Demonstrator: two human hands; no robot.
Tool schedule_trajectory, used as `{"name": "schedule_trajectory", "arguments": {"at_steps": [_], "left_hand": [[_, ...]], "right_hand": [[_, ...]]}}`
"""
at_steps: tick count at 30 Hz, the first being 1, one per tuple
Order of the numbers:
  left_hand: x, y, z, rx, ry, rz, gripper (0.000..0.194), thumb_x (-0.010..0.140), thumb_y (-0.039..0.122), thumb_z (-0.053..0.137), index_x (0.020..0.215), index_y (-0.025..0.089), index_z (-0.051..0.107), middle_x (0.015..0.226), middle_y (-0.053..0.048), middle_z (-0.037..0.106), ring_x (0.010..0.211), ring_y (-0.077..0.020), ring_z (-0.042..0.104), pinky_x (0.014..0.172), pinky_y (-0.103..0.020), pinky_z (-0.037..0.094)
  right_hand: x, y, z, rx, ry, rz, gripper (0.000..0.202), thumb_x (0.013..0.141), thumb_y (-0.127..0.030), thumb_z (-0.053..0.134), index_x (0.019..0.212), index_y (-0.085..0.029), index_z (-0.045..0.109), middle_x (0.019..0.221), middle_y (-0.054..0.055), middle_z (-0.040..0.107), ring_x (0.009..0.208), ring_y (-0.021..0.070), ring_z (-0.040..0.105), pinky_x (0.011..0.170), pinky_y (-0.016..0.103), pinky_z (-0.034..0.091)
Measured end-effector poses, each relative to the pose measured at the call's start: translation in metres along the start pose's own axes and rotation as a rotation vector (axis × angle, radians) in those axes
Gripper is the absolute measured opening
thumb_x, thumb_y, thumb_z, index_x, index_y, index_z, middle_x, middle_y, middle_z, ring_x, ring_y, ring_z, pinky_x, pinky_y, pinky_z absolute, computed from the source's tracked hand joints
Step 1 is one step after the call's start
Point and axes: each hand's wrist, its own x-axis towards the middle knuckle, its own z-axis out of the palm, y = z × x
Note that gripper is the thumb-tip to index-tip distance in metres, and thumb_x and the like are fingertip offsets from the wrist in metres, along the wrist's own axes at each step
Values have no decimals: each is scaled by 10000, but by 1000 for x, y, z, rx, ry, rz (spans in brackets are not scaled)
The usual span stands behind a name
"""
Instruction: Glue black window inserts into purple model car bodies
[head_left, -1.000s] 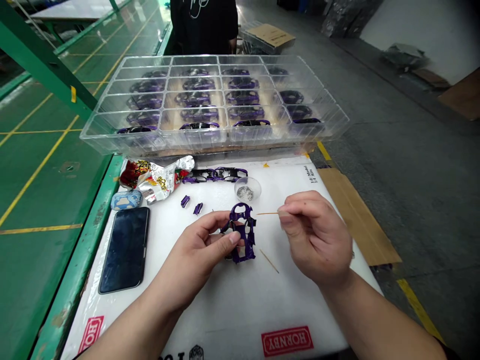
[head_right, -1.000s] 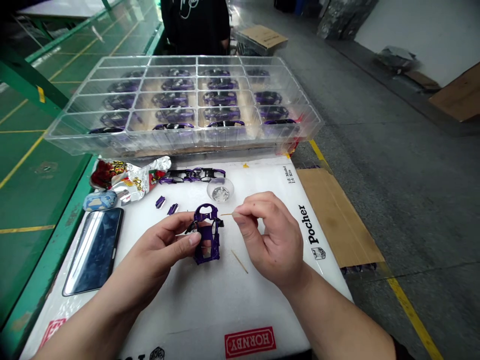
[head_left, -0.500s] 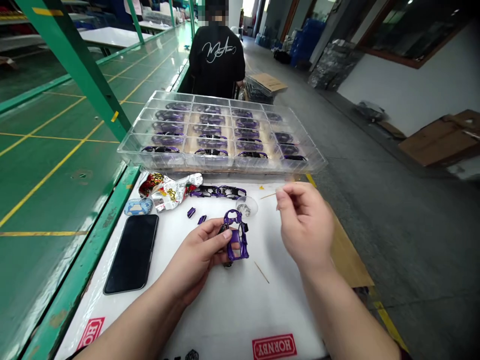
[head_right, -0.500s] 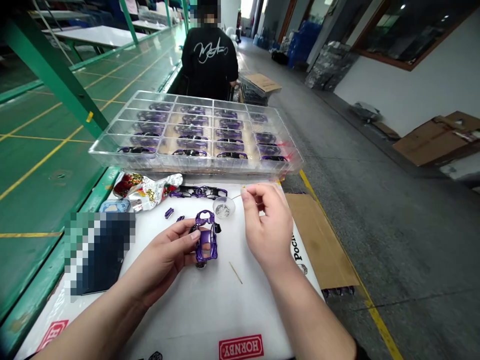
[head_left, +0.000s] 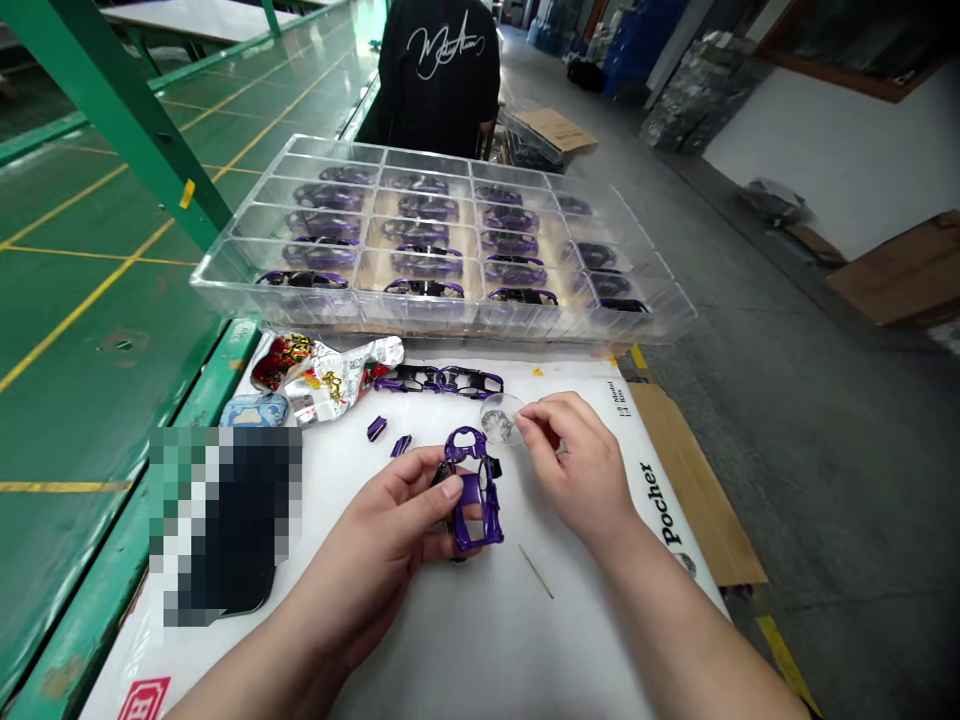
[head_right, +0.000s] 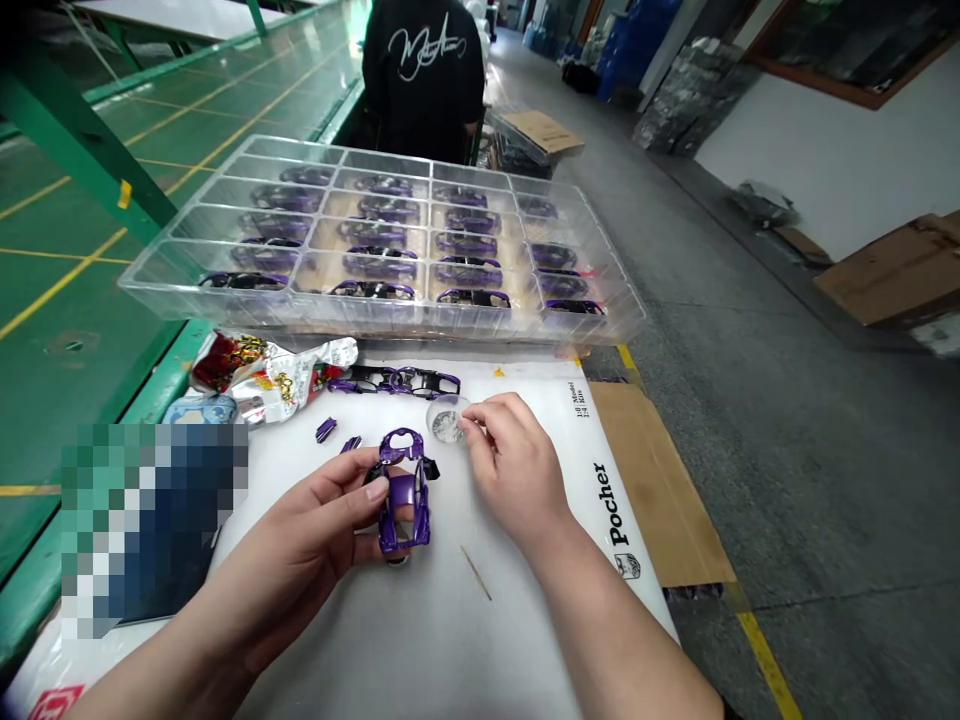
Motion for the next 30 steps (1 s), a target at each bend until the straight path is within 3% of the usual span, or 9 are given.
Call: {"name": "schedule_trajectory", "arguments": {"at_steps": [5,11,30], "left_hand": [[2,1,-1,17,21,-27,444,927,405,984,1296,233,807,1270,-110,809,1015,-244,796,813,-343,678],[2,3,3,38,24,-43,474,888,409,1006,1281,212,828,1286,-116,799,945,-206,755,818,-337,677],[1,2,4,55,-18,-44,424,857,354,1003,1221,221,829,1244,-92,804,975,-212,758,806,-296,636]], "right_hand": [[0,0,0,17,-1,29,92,1117,-176,724,1063,-233,772,1028,31,747,854,191,713,747,317,591],[1,-10,-7,-12,107,44,76,1109,-203,761,1042,-238,770,1012,5,734,784,152,673,700,283,573],[-4,-13,-8,-1,174,39,68,1116,-274,778,1051,-255,774,1022,20,757,884,194,714,757,328,591]]}}
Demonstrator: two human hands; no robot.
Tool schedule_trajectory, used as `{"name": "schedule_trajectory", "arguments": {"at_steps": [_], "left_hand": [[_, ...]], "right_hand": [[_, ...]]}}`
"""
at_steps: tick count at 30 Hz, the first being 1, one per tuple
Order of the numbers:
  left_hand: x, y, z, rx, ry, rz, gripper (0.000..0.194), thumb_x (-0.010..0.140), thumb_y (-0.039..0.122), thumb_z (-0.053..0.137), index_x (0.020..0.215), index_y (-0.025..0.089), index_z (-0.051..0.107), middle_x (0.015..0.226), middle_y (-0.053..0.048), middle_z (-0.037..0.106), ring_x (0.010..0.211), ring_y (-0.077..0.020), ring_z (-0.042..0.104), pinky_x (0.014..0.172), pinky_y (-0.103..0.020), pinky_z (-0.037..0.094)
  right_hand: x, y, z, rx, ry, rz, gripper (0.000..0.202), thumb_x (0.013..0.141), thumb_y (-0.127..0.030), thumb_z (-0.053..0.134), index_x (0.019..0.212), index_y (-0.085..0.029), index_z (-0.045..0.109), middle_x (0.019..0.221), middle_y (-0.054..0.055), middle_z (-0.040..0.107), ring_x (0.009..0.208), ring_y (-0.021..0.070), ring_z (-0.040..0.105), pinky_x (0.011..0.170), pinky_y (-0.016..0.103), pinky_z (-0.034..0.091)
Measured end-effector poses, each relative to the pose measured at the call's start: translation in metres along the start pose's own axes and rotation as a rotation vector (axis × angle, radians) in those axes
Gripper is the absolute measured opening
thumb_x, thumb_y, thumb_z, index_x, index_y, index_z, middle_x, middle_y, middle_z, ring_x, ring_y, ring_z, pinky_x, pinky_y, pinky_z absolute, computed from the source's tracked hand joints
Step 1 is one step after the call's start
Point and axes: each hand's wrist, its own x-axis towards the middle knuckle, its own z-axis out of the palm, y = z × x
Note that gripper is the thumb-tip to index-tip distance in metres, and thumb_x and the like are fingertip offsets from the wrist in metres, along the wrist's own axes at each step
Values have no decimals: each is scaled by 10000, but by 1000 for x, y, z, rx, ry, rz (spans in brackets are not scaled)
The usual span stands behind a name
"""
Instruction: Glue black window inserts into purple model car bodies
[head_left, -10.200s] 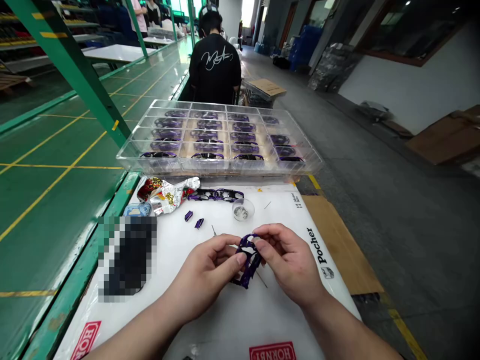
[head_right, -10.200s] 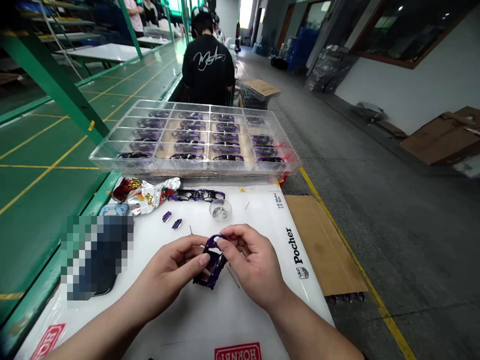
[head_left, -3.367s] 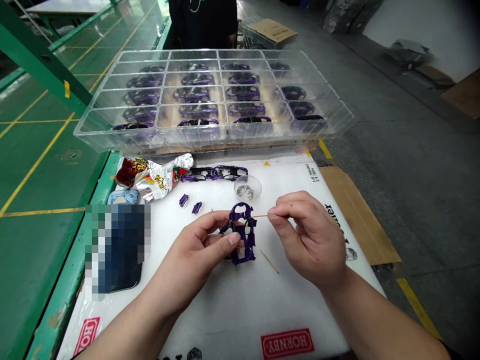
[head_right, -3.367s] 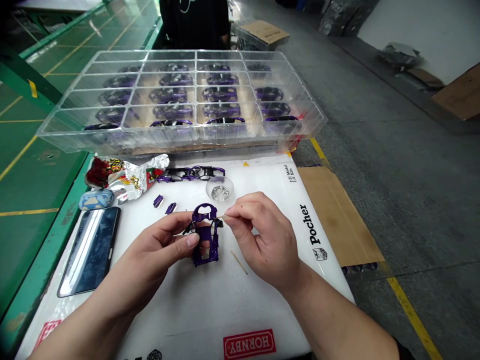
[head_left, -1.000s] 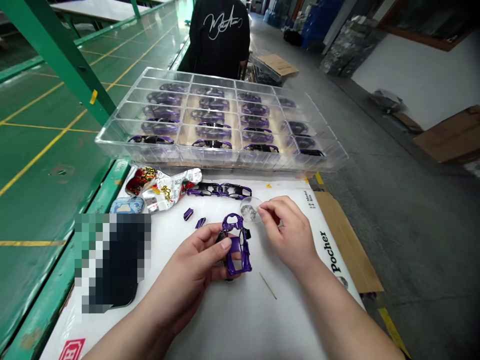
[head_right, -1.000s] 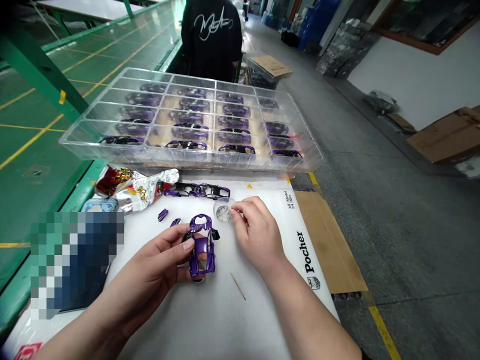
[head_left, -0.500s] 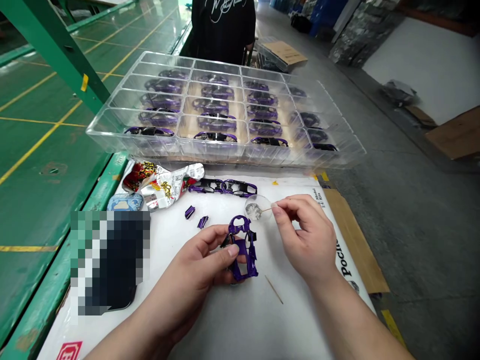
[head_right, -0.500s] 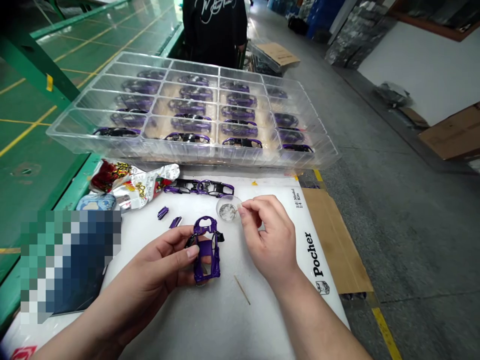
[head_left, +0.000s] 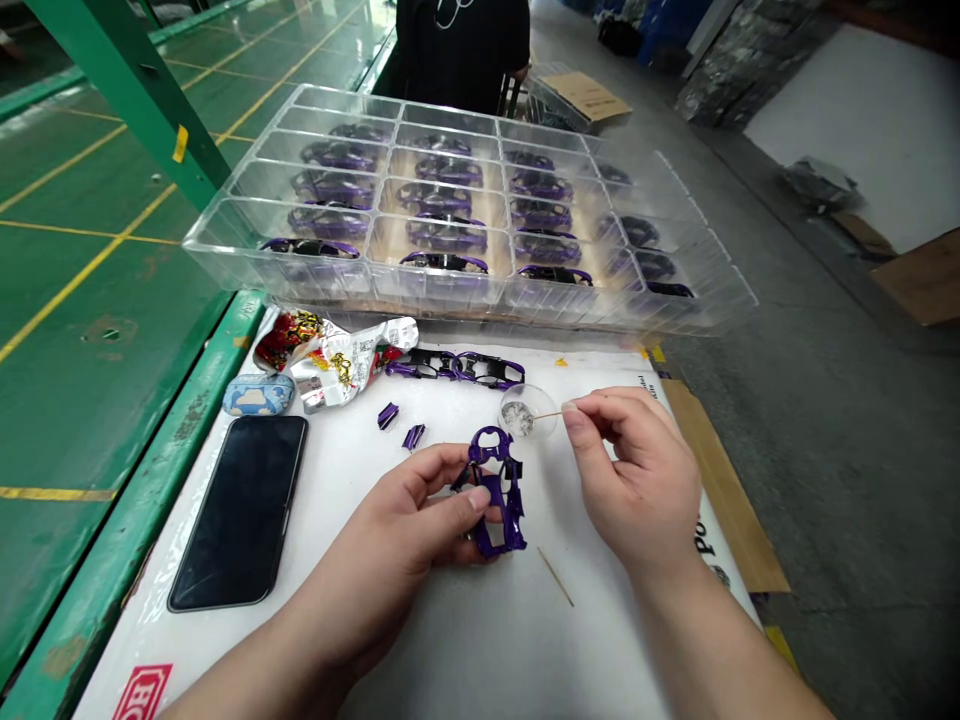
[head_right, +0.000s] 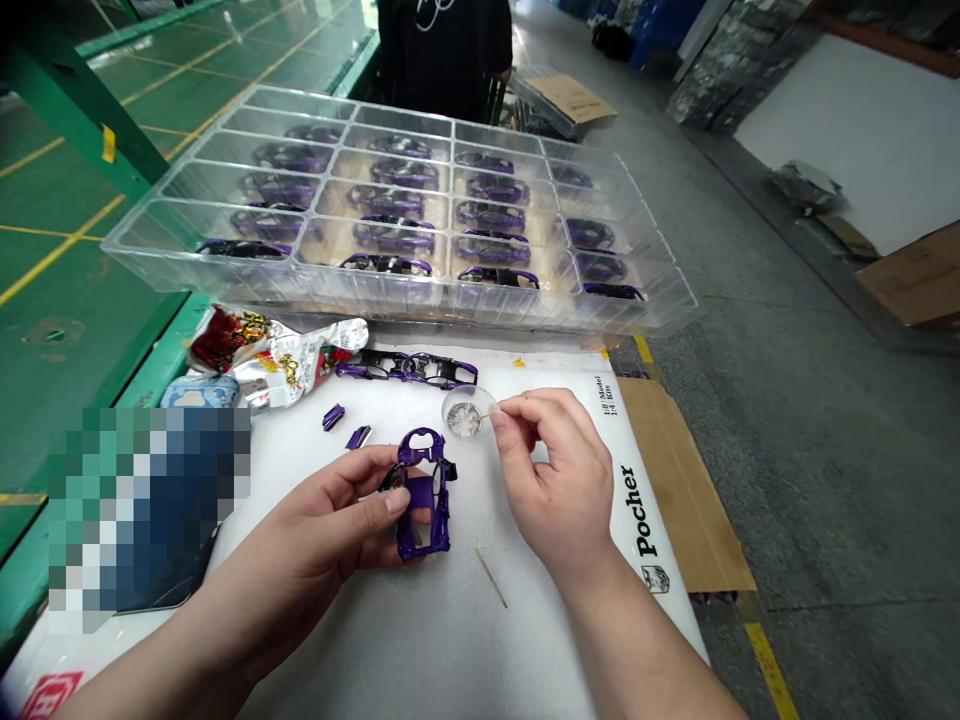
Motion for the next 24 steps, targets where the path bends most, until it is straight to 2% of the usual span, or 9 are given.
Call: {"name": "schedule_trajectory", "arguments": {"at_steps": [4,8,12,16,20,24], "left_hand": [[1,-1,-1,37,-8,-3,409,908,389,960,1255,224,821,1291,-102,799,1021,-233,772,839,-325,638],[1,-1,-2,51,9,-1,424,906,399,966,1259,215,823,1302,-120,800,1036,-242,774,792,-301,624],[0,-1,0,50,-13,0,429,895,421,980,1236,209,828,1249,-132,821,960,-239,771,740,-310,641],[0,-1,1,46,-48,4,432,891,420,990,1230,204,833,1176,-117,834,913,-222,770,756,-316,644],[1,-4,0,42,-68,13,460,888,418,996,1256,200,828,1155,-101,831,869,-205,762,769,-324,641],[2,-6,-2,63,-87,11,458,913,406,978,1283,193,813,1003,-73,841,821,-181,747,776,-298,617]], "right_hand": [[0,0,0,1,6,-2,72,1115,-282,780,1050,-252,778,1020,30,760,879,203,716,743,340,595],[-1,-2,-2,52,51,-4,49,1101,-250,785,1053,-254,788,1022,47,761,911,226,731,743,363,601],[-6,-11,-7,176,95,-97,120,1060,-151,789,1102,-262,804,1006,44,754,899,225,726,736,368,591],[-16,-21,-10,215,30,-177,208,1031,-114,809,1181,-258,808,1028,47,756,854,214,722,705,357,593],[-22,-25,-10,248,-34,-186,253,1016,-79,813,1214,-236,804,1068,50,759,873,203,733,738,352,614],[-23,-25,-8,256,-41,-186,271,1013,-53,809,1224,-223,801,1084,48,759,903,196,733,779,347,618]]}}
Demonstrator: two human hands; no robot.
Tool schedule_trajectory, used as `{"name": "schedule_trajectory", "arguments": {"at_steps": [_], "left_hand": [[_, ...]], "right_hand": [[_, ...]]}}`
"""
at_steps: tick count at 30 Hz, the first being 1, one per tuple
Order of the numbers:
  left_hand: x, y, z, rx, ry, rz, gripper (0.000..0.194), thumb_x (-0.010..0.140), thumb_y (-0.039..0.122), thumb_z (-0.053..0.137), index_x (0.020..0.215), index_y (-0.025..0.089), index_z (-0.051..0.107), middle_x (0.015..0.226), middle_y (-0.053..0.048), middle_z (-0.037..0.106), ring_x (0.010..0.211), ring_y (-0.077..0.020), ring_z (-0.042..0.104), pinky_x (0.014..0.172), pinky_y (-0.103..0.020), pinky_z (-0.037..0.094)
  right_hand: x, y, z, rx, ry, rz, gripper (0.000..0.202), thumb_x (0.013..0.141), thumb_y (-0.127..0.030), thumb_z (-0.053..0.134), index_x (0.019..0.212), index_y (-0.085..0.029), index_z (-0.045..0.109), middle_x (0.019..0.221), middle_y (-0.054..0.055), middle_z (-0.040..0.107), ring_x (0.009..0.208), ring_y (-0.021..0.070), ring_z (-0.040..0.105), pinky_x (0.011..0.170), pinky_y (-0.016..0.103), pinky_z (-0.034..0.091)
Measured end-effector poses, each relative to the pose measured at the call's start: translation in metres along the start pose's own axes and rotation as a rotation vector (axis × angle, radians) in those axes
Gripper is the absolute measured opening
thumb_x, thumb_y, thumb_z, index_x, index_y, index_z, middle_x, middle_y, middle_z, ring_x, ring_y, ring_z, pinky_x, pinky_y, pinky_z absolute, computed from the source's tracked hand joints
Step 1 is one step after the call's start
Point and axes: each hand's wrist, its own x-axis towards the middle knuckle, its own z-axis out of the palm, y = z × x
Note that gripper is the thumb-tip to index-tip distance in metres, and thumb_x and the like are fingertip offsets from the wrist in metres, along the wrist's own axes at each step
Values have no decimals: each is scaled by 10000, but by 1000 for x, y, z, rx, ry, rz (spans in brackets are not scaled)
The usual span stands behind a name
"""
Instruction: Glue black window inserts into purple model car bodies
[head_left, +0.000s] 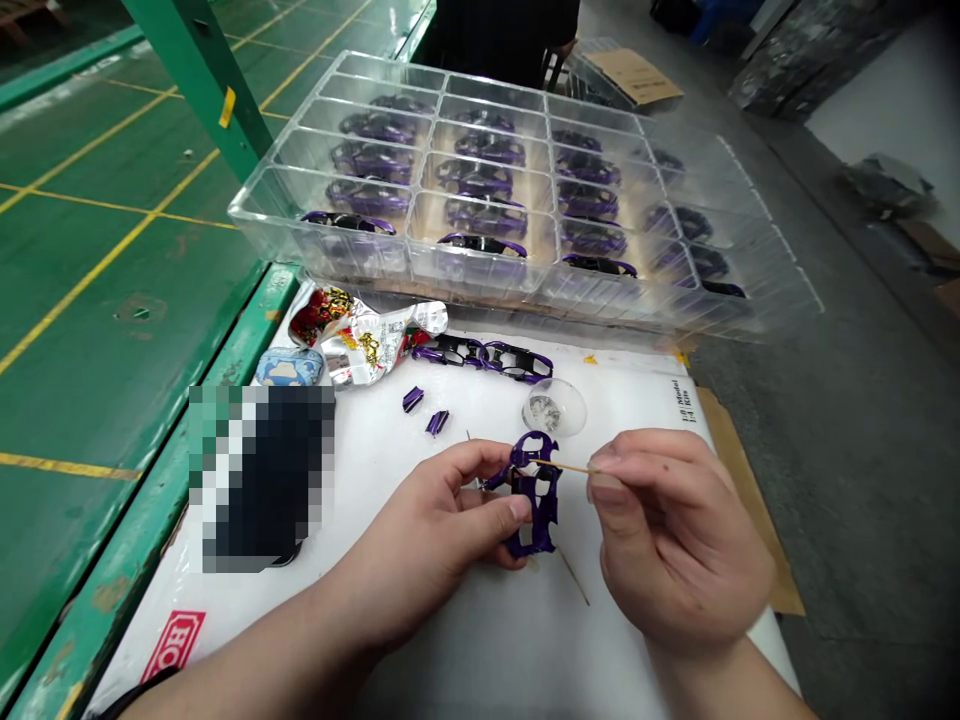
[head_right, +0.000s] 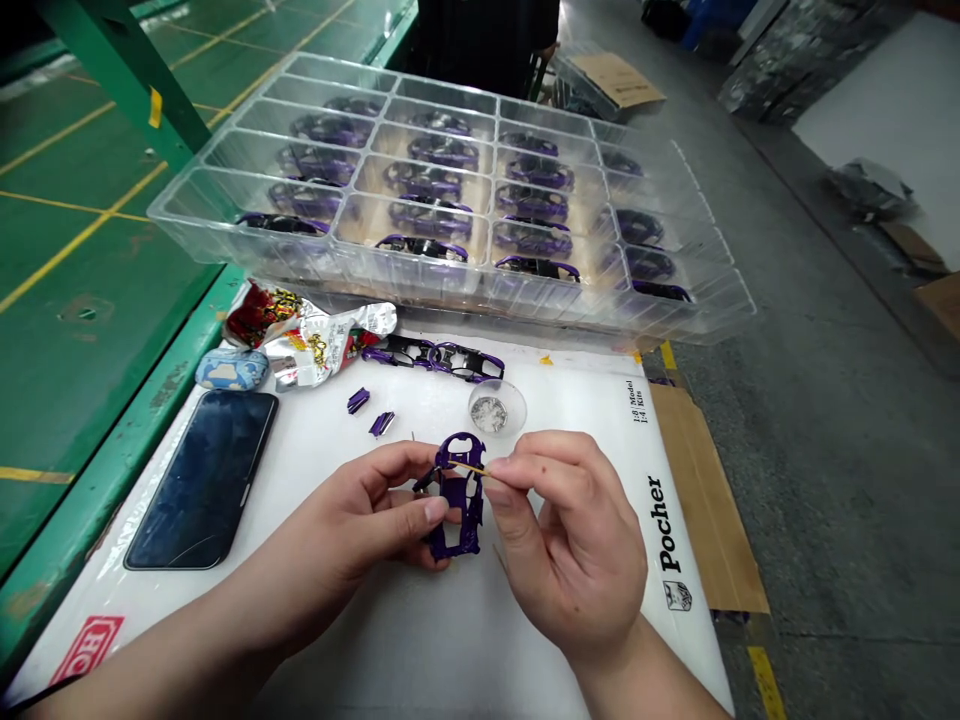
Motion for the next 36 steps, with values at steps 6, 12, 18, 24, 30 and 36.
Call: {"name": "schedule_trajectory", "arguments": {"at_steps": [6,12,18,24,30,36], "left_hand": [[1,1,1,-22,-6,15,407,906,407,982,1222,201,830,916,-45,832,734,-150,721,757,-283,587],[0,2,2,-22,-2,18,421,891,418,988,1207,188,832,911,-60,825,743,-167,718,747,-299,587],[0,2,2,-9,-17,17,413,912,397,957,1237,184,815,989,-81,840,816,-187,740,761,-301,604],[0,1,2,18,-10,11,429,917,424,948,1248,191,806,1008,-85,833,826,-196,730,774,-319,601],[1,1,2,33,-4,11,492,895,481,971,1263,193,818,1023,-93,831,827,-203,715,787,-336,597],[1,3,2,17,-18,8,540,861,467,1008,1282,184,822,1013,-81,829,835,-197,714,780,-321,593]], "right_hand": [[0,0,0,-13,-49,-4,246,1026,-87,808,1227,-228,800,1087,52,759,892,202,734,767,354,630],[0,-1,1,-12,-81,-13,250,1018,-80,814,1218,-227,796,1072,52,764,885,205,738,753,350,646],[0,-1,2,-24,-106,-28,238,1028,-87,818,1223,-222,794,1082,46,766,901,192,740,781,333,655],[1,-1,1,-25,-121,-19,230,1035,-92,808,1220,-228,789,1081,37,761,913,184,742,791,322,656],[2,-1,1,-19,-128,-16,247,1034,-80,809,1230,-230,788,1084,44,765,914,192,743,786,332,659],[4,-2,3,-3,-135,-21,219,1043,-79,807,1214,-213,784,1074,32,764,917,167,740,800,300,647]]}}
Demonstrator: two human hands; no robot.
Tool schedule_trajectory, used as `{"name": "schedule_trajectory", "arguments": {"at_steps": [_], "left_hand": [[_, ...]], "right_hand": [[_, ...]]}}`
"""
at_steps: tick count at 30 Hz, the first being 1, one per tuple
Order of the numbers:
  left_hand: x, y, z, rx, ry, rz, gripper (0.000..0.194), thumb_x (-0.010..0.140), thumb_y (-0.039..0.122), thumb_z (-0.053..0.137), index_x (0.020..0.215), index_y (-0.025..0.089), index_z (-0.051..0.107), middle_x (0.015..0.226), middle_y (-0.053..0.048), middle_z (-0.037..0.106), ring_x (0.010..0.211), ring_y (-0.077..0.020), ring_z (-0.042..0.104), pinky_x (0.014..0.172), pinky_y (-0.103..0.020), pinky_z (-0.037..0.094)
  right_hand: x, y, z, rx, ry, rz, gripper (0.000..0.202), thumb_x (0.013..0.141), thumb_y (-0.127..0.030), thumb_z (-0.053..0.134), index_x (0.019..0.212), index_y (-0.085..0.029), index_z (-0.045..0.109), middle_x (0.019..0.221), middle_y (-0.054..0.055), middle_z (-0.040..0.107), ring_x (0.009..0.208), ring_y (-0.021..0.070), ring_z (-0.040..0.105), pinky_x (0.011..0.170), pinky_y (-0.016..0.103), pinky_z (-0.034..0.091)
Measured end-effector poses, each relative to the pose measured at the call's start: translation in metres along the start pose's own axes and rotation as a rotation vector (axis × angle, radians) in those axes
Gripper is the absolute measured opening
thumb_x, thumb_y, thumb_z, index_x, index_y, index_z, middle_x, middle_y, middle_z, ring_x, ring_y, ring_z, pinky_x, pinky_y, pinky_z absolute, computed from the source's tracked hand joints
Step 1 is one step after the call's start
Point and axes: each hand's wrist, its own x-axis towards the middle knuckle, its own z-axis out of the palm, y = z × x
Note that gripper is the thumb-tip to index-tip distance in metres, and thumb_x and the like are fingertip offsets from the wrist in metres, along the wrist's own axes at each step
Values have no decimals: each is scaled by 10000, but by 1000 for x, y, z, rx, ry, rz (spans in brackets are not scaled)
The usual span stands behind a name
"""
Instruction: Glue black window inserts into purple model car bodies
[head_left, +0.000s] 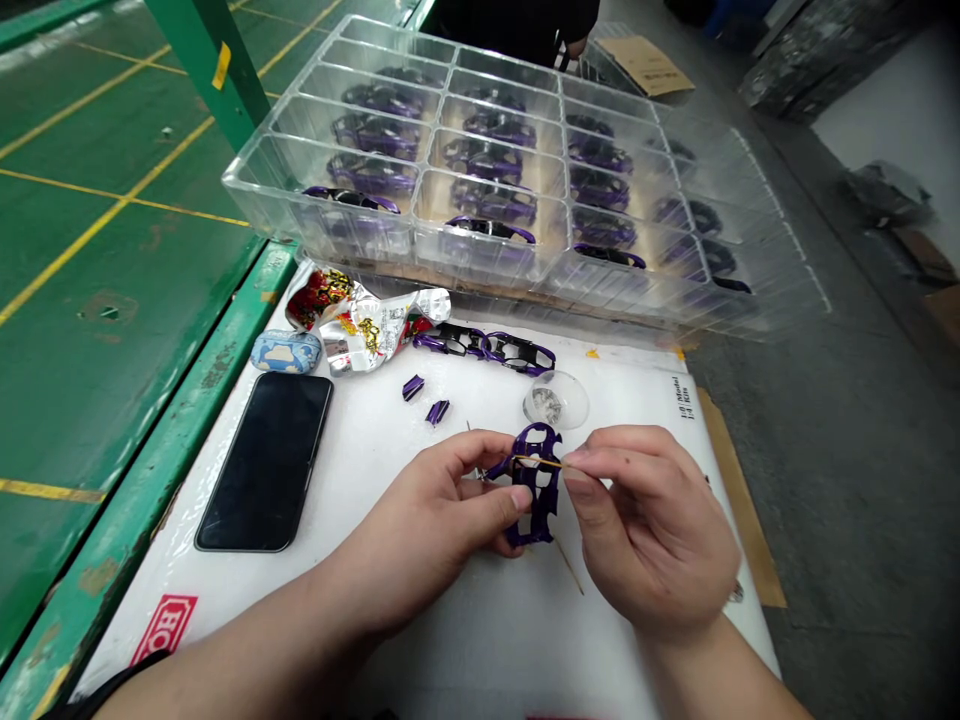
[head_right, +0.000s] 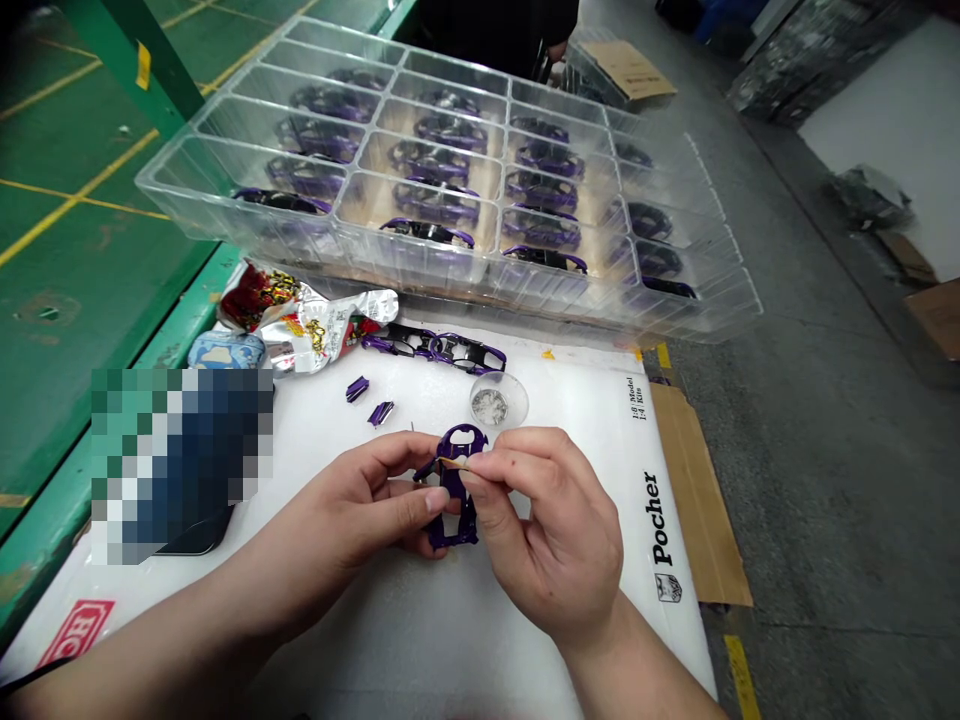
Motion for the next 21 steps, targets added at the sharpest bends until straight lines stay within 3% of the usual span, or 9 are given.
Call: {"name": "schedule_trajectory", "arguments": {"at_steps": [21], "left_hand": [[2,-5,-3,39,-5,15,527,900,504,972,1293,198,799,1049,-82,841,847,-197,732,796,-332,597]], "right_hand": [[-3,-2,-1,-17,19,6,204,1050,-86,797,1201,-222,784,1072,29,769,917,176,741,791,319,619]]}}
